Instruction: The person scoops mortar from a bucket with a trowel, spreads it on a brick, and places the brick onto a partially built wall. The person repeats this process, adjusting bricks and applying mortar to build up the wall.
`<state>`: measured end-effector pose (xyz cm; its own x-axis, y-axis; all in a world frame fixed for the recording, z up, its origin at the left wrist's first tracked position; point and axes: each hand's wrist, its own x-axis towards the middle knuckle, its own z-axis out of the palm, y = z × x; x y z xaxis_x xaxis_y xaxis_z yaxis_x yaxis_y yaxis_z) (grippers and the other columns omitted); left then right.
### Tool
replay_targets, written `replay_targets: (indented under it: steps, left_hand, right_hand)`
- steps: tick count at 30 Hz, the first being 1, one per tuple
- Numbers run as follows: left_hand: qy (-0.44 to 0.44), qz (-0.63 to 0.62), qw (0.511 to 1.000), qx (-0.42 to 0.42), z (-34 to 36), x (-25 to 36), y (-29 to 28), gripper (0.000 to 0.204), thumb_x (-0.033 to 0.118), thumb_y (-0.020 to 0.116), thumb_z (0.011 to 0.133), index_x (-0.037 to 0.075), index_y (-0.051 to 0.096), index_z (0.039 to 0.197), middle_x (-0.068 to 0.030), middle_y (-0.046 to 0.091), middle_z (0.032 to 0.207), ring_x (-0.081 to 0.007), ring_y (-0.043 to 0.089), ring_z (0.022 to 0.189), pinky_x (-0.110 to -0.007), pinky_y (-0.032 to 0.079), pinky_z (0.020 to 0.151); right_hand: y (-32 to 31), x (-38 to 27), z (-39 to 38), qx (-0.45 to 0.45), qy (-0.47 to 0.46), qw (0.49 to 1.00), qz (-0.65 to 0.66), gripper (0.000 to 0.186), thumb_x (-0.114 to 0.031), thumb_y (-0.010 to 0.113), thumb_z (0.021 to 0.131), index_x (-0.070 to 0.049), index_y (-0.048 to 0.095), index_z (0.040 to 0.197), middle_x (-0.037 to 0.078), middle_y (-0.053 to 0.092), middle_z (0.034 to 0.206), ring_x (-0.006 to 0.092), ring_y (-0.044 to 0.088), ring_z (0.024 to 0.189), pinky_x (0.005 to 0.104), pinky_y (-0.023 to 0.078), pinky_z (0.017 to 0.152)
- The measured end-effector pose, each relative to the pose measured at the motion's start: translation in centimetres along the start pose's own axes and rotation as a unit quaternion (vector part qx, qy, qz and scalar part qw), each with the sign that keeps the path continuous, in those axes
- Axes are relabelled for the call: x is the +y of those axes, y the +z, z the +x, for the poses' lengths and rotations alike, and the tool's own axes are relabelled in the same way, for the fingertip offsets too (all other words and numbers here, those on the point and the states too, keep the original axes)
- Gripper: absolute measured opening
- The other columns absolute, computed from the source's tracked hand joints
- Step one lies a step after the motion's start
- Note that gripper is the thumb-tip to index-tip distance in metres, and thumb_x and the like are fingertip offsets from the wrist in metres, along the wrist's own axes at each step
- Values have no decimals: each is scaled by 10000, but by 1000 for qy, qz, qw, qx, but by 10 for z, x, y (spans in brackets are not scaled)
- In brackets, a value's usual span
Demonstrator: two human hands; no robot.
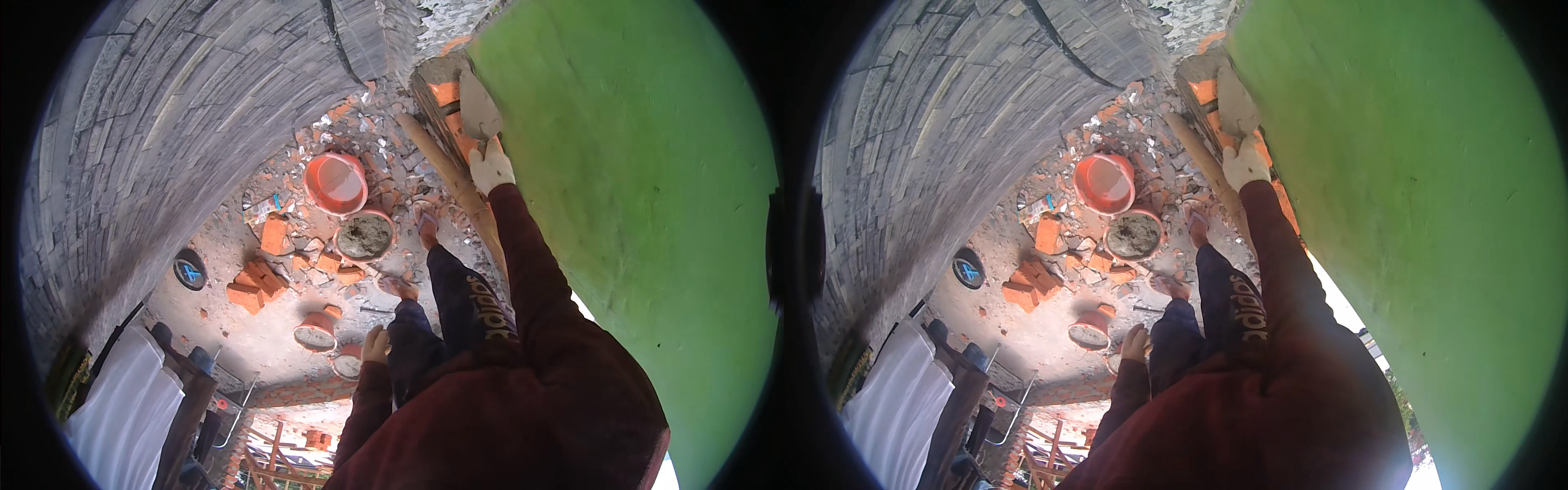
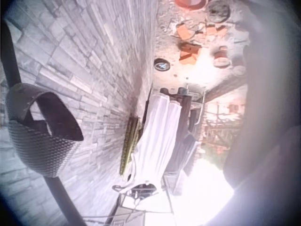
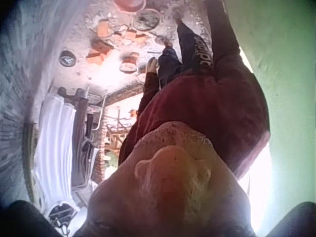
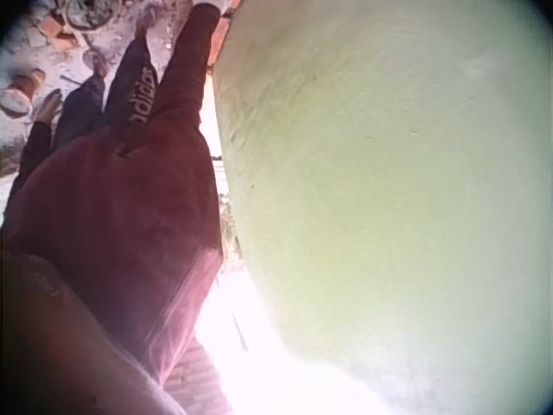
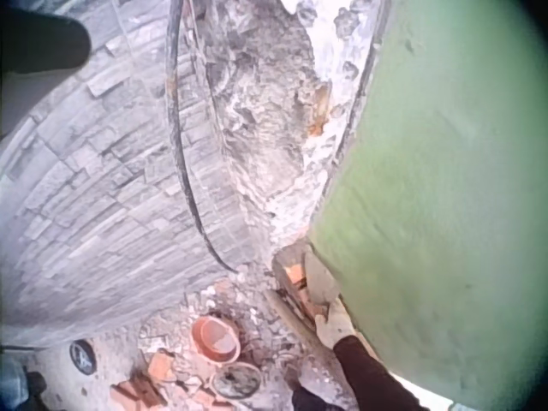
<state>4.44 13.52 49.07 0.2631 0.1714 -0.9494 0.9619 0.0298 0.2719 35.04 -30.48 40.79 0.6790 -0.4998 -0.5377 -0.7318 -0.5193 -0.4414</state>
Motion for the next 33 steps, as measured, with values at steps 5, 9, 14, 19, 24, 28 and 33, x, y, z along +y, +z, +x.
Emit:
replay_targets:
  steps: [5, 9, 14, 19, 24, 28, 33]
  left_hand:
    - [17, 70, 997, -24, 25, -26, -15, 488, 266, 698, 991, 13, 616, 1401, -67, 695, 1125, -147, 652, 932, -302, 529, 765]
    - [7, 108, 994, -17, 23, -33, -18, 578, 330, 718, 962, 15, 600, 1432, -125, 687, 1232, -222, 659, 1085, -346, 532, 936]
    - [-8, 386, 922, -40, 24, -78, -24, 872, 529, 777, 834, 65, 522, 1527, -256, 510, 1531, -393, 506, 1422, -455, 416, 1179]
    - [-20, 476, 878, -45, 40, -121, -8, 954, 630, 768, 785, 171, 483, 1571, -215, 403, 1628, -445, 387, 1486, -548, 356, 1204]
    - [51, 465, 883, 30, 54, -180, -41, 847, 601, 744, 820, 191, 534, 1532, -198, 418, 1623, -457, 380, 1476, -591, 362, 1181]
    - [64, 416, 906, 47, 77, -177, -69, 722, 526, 722, 862, 158, 591, 1470, -182, 493, 1558, -414, 443, 1437, -537, 407, 1160]
    - [90, 411, 901, 109, 93, -187, -65, 594, 481, 701, 879, 116, 669, 1346, -145, 620, 1385, -368, 521, 1352, -522, 444, 1113]
  right_hand:
    - [-2, -14, 66, -114, 148, 951, 245, 583, -423, 605, 969, 33, 588, 1332, 301, 715, 1127, 380, 750, 900, 441, 577, 912]
    - [11, 40, 12, -75, 113, 970, 200, 529, -362, 653, 922, 36, 595, 1267, 261, 717, 1022, 366, 733, 835, 449, 577, 840]
    - [40, 32, -118, -72, -98, 993, 9, 323, -282, 670, 946, 7, 592, 1069, 189, 696, 876, 323, 700, 699, 471, 566, 645]
    - [131, 39, -162, -271, -142, 936, -172, 364, -311, 613, 957, 19, 596, 1113, 326, 702, 1027, 499, 685, 998, 573, 530, 893]
    - [152, 18, -180, -183, -207, 927, -255, 332, -262, 598, 963, 29, 579, 1122, 309, 712, 1026, 477, 705, 974, 559, 552, 876]
    - [70, -19, -151, -54, -242, 883, -398, 397, -251, 641, 960, 36, 549, 1219, 305, 710, 1081, 456, 725, 1001, 537, 582, 881]
    - [86, -44, -162, -161, -286, 829, -452, 273, -170, 594, 934, -13, 584, 1157, 278, 718, 1021, 462, 719, 974, 546, 568, 858]
